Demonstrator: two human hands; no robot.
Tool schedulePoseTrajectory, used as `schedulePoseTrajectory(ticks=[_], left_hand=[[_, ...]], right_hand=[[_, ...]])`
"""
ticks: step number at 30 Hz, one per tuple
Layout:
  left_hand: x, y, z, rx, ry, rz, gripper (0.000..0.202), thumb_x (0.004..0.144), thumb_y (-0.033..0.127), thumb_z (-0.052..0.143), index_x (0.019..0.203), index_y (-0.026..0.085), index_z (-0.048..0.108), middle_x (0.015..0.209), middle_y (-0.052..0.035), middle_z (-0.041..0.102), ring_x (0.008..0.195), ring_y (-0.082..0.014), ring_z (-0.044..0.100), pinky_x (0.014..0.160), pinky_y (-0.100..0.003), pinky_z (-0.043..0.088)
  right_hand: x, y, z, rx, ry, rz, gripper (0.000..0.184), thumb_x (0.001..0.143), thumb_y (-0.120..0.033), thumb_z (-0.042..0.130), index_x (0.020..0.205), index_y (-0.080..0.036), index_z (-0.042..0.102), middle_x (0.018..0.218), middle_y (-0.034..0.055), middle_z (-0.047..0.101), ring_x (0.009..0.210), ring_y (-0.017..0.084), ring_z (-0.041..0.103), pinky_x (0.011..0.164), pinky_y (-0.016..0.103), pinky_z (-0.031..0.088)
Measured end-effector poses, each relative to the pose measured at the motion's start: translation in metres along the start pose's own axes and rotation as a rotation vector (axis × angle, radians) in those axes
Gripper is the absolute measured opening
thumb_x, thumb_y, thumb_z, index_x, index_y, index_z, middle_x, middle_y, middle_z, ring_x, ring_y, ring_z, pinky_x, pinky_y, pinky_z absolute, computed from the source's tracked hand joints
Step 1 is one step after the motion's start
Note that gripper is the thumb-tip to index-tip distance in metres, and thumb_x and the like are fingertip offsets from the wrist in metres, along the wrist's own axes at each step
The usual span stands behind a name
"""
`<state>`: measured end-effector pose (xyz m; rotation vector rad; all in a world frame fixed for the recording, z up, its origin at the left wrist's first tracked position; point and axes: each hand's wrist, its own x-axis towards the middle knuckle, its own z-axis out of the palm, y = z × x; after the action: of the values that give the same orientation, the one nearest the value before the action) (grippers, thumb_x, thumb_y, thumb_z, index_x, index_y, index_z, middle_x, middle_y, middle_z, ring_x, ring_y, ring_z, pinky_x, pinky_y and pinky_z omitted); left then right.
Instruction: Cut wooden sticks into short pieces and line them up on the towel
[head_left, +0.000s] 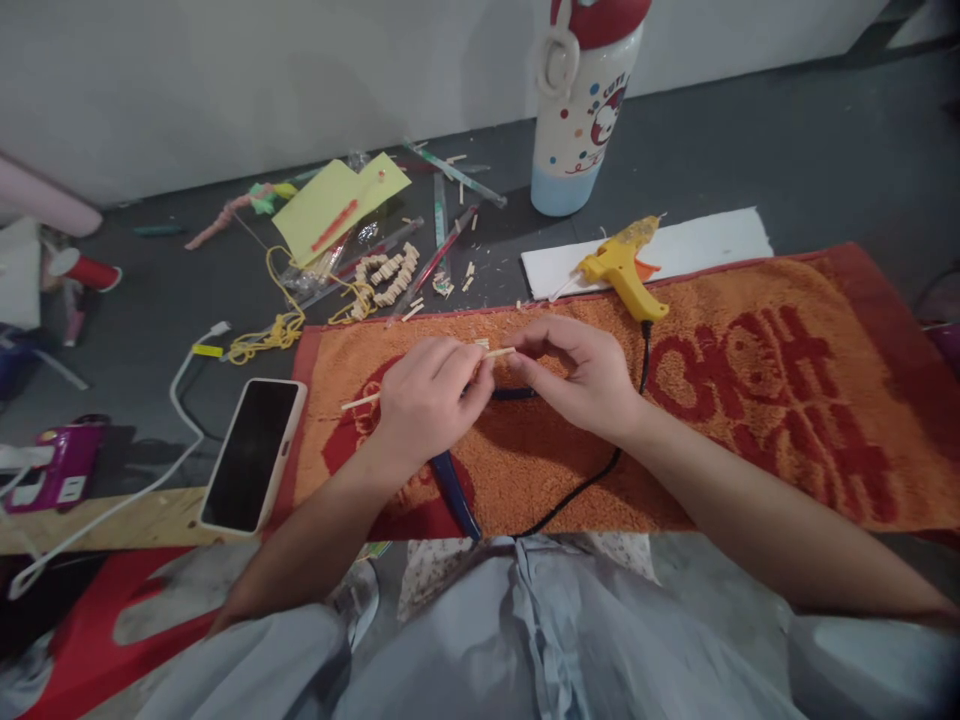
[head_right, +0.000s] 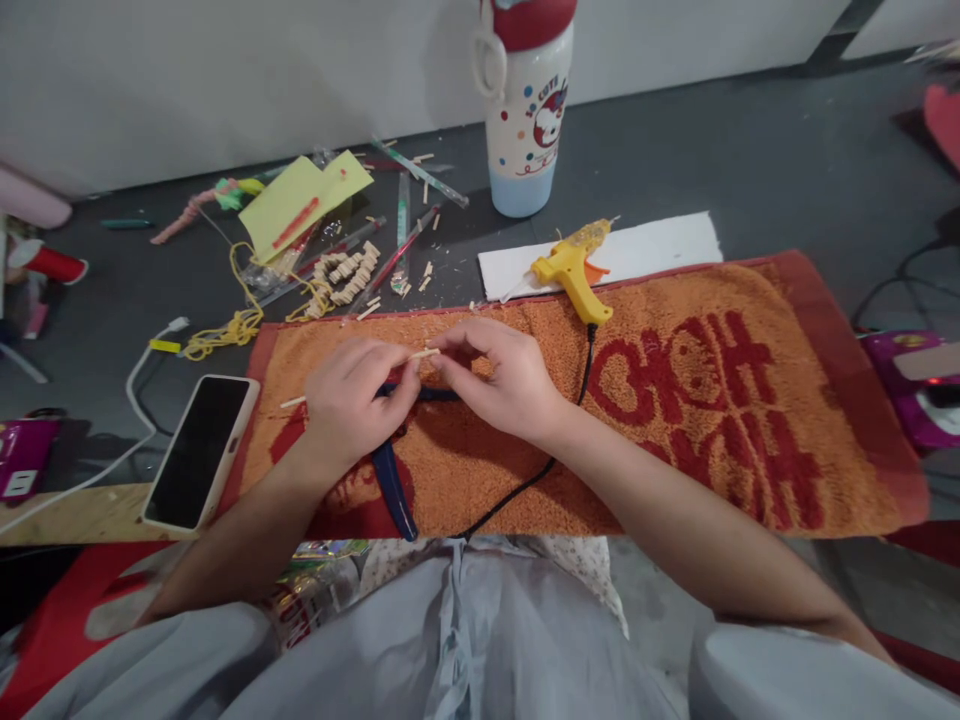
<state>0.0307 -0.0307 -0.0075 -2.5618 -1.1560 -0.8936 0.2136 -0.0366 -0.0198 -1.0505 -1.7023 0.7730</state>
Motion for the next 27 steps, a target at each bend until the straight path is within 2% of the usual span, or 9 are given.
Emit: schedulePoseTrajectory(ticks=[3, 6, 10, 13, 16, 20, 24, 27], left_hand=[[0.000, -0.010, 0.000, 0.085, 0.002, -0.030, 0.013, 0.090, 0.023, 0.050, 0.084, 0.019, 0.061, 0.071, -0.0020, 0.065, 0.070, -0.0148, 0.058, 0.066, -0.028, 0.042], [0.001, -0.024, 0.001, 0.151, 0.018, -0.077, 0.016, 0.092, 0.024, 0.047, 0.086, 0.019, 0.062, 0.076, -0.0033, 0.066, 0.072, -0.0159, 0.058, 0.068, -0.029, 0.042], [0.002, -0.037, 0.002, 0.189, 0.040, -0.126, 0.017, 0.092, 0.023, 0.046, 0.090, 0.018, 0.062, 0.079, -0.0051, 0.066, 0.077, -0.0181, 0.058, 0.069, -0.031, 0.042], [0.002, -0.042, 0.003, 0.188, 0.054, -0.120, 0.017, 0.092, 0.021, 0.045, 0.092, 0.019, 0.061, 0.082, -0.0062, 0.066, 0.080, -0.0194, 0.058, 0.071, -0.032, 0.043], [0.001, -0.044, 0.002, 0.170, 0.060, -0.112, 0.017, 0.092, 0.021, 0.045, 0.093, 0.019, 0.061, 0.084, -0.0064, 0.066, 0.081, -0.0197, 0.058, 0.072, -0.033, 0.043], [-0.001, -0.046, 0.001, 0.177, 0.050, -0.113, 0.018, 0.092, 0.022, 0.044, 0.094, 0.018, 0.061, 0.085, -0.0071, 0.066, 0.083, -0.0202, 0.058, 0.073, -0.033, 0.043], [-0.002, -0.050, -0.002, 0.193, 0.006, -0.143, 0.021, 0.093, 0.023, 0.041, 0.095, 0.018, 0.061, 0.088, -0.0080, 0.067, 0.085, -0.0208, 0.058, 0.074, -0.033, 0.044], [-0.002, -0.054, -0.004, 0.197, 0.015, -0.169, 0.023, 0.094, 0.025, 0.039, 0.096, 0.019, 0.062, 0.088, -0.0083, 0.067, 0.086, -0.0214, 0.059, 0.075, -0.034, 0.044]], right_hand=[[0.000, 0.002, 0.000, -0.056, -0.047, 0.075, 0.021, 0.089, -0.028, 0.053, 0.103, -0.017, 0.063, 0.088, 0.0070, 0.068, 0.079, 0.018, 0.063, 0.072, 0.031, 0.050], [-0.002, -0.002, 0.002, -0.326, -0.219, 0.049, 0.027, 0.089, -0.032, 0.051, 0.102, -0.012, 0.063, 0.091, 0.0121, 0.065, 0.083, 0.024, 0.061, 0.076, 0.037, 0.049], [-0.011, -0.016, 0.010, -0.619, -0.417, -0.018, 0.052, 0.083, -0.053, 0.055, 0.107, -0.007, 0.062, 0.101, 0.0187, 0.063, 0.093, 0.032, 0.059, 0.084, 0.044, 0.048], [-0.019, -0.025, 0.017, -0.722, -0.467, -0.057, 0.078, 0.078, -0.068, 0.051, 0.119, -0.002, 0.056, 0.107, 0.0230, 0.063, 0.095, 0.035, 0.058, 0.084, 0.047, 0.047], [-0.026, -0.032, 0.023, -0.772, -0.521, -0.072, 0.093, 0.073, -0.073, 0.053, 0.127, 0.002, 0.051, 0.110, 0.0248, 0.063, 0.099, 0.037, 0.057, 0.087, 0.047, 0.046], [-0.036, -0.043, 0.032, -0.873, -0.532, -0.039, 0.103, 0.069, -0.078, 0.053, 0.133, 0.002, 0.047, 0.118, 0.0277, 0.060, 0.106, 0.039, 0.056, 0.092, 0.048, 0.043], [-0.043, -0.055, 0.038, -1.003, -0.572, 0.025, 0.115, 0.066, -0.078, 0.056, 0.138, 0.010, 0.039, 0.131, 0.0339, 0.051, 0.118, 0.043, 0.049, 0.102, 0.053, 0.035], [-0.042, -0.064, 0.039, -1.052, -0.630, 0.097, 0.121, 0.066, -0.079, 0.056, 0.140, 0.013, 0.033, 0.131, 0.0353, 0.050, 0.121, 0.045, 0.046, 0.105, 0.055, 0.031]])
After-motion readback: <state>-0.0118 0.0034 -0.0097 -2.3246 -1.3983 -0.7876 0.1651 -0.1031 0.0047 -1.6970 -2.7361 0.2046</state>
